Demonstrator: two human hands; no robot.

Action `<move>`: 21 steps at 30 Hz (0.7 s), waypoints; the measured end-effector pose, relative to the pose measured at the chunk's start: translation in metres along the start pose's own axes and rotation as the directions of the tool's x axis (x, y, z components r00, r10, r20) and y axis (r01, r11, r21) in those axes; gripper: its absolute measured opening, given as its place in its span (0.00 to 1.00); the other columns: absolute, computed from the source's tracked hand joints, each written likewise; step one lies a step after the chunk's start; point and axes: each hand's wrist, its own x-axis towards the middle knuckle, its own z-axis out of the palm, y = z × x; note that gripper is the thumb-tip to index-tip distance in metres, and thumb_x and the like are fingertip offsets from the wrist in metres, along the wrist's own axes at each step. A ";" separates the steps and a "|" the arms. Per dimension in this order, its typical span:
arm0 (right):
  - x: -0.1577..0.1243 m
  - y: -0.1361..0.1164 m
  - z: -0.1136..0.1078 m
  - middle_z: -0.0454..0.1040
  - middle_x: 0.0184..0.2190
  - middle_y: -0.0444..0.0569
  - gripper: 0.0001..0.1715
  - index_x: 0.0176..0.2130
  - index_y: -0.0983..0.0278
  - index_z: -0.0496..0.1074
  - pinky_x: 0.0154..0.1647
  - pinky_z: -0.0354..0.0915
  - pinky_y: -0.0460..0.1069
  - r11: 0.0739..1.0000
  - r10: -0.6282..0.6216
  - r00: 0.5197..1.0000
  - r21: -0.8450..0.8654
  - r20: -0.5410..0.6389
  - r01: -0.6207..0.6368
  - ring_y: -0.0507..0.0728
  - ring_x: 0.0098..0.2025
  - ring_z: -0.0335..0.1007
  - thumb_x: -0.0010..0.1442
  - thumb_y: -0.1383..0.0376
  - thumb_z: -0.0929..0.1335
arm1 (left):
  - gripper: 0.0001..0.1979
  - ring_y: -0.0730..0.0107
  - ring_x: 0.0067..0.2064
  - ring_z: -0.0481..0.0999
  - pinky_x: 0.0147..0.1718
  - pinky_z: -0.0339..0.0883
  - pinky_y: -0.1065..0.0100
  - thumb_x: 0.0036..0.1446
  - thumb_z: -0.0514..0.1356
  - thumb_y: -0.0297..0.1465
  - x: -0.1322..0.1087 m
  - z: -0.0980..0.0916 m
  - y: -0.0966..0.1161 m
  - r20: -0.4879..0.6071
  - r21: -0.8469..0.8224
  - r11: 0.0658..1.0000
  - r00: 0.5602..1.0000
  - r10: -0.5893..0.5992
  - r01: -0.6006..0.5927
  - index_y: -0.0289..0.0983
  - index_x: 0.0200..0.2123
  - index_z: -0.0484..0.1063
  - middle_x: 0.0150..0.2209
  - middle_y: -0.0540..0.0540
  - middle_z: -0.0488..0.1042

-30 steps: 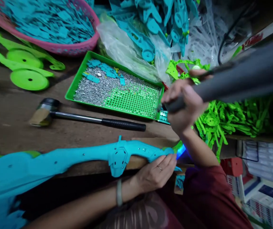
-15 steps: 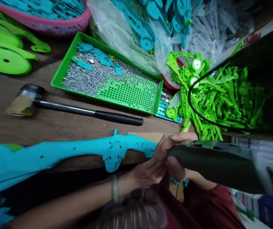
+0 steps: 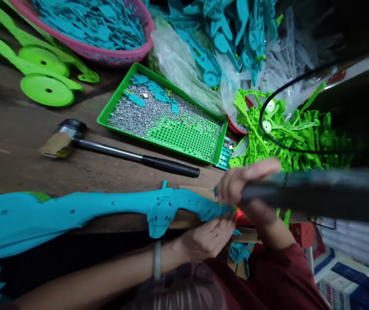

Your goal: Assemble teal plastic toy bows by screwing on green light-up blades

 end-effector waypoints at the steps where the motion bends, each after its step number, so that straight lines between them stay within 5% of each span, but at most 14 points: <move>1: 0.021 0.009 -0.006 0.65 0.17 0.32 0.13 0.47 0.48 0.67 0.18 0.66 0.46 0.994 -0.103 0.987 0.030 -0.120 0.107 0.50 0.17 0.66 0.63 0.53 0.70 | 0.21 0.62 0.60 0.73 0.59 0.66 0.67 0.67 0.53 0.31 0.002 -0.002 -0.004 -0.048 0.032 0.999 0.999 0.022 -0.020 0.30 0.59 0.73 0.62 0.39 0.73; 3: 0.060 0.035 -0.014 0.63 0.18 0.32 0.14 0.45 0.50 0.66 0.20 0.65 0.45 0.965 -0.233 0.893 0.023 -0.386 0.262 0.50 0.17 0.63 0.60 0.56 0.71 | 0.21 0.60 0.61 0.73 0.58 0.67 0.66 0.66 0.53 0.30 0.005 -0.005 -0.009 -0.132 0.091 0.995 0.990 0.044 -0.032 0.28 0.57 0.75 0.61 0.37 0.74; 6: 0.097 0.078 -0.015 0.60 0.18 0.33 0.20 0.47 0.53 0.65 0.21 0.65 0.48 0.979 -0.184 0.838 -0.023 -0.513 0.202 0.51 0.16 0.61 0.57 0.53 0.71 | 0.20 0.60 0.60 0.74 0.57 0.68 0.66 0.67 0.54 0.31 0.007 -0.006 -0.010 -0.167 0.114 0.993 0.985 0.044 -0.025 0.29 0.56 0.76 0.61 0.36 0.74; 10: 0.102 0.104 -0.014 0.59 0.19 0.34 0.24 0.50 0.55 0.64 0.22 0.66 0.49 0.992 -0.120 0.847 -0.094 -0.518 0.083 0.51 0.17 0.62 0.58 0.47 0.68 | 0.20 0.61 0.62 0.72 0.59 0.67 0.68 0.68 0.55 0.33 0.006 -0.007 -0.006 -0.127 0.120 0.993 0.992 -0.002 0.017 0.31 0.57 0.75 0.63 0.37 0.72; 21: 0.096 0.111 -0.017 0.59 0.22 0.36 0.29 0.52 0.53 0.61 0.27 0.68 0.50 0.976 -0.088 0.868 -0.216 -0.489 -0.023 0.51 0.20 0.64 0.61 0.39 0.63 | 0.21 0.63 0.64 0.70 0.60 0.66 0.69 0.68 0.57 0.36 0.004 -0.006 -0.001 -0.095 0.107 0.993 0.995 -0.039 0.049 0.32 0.59 0.73 0.65 0.40 0.69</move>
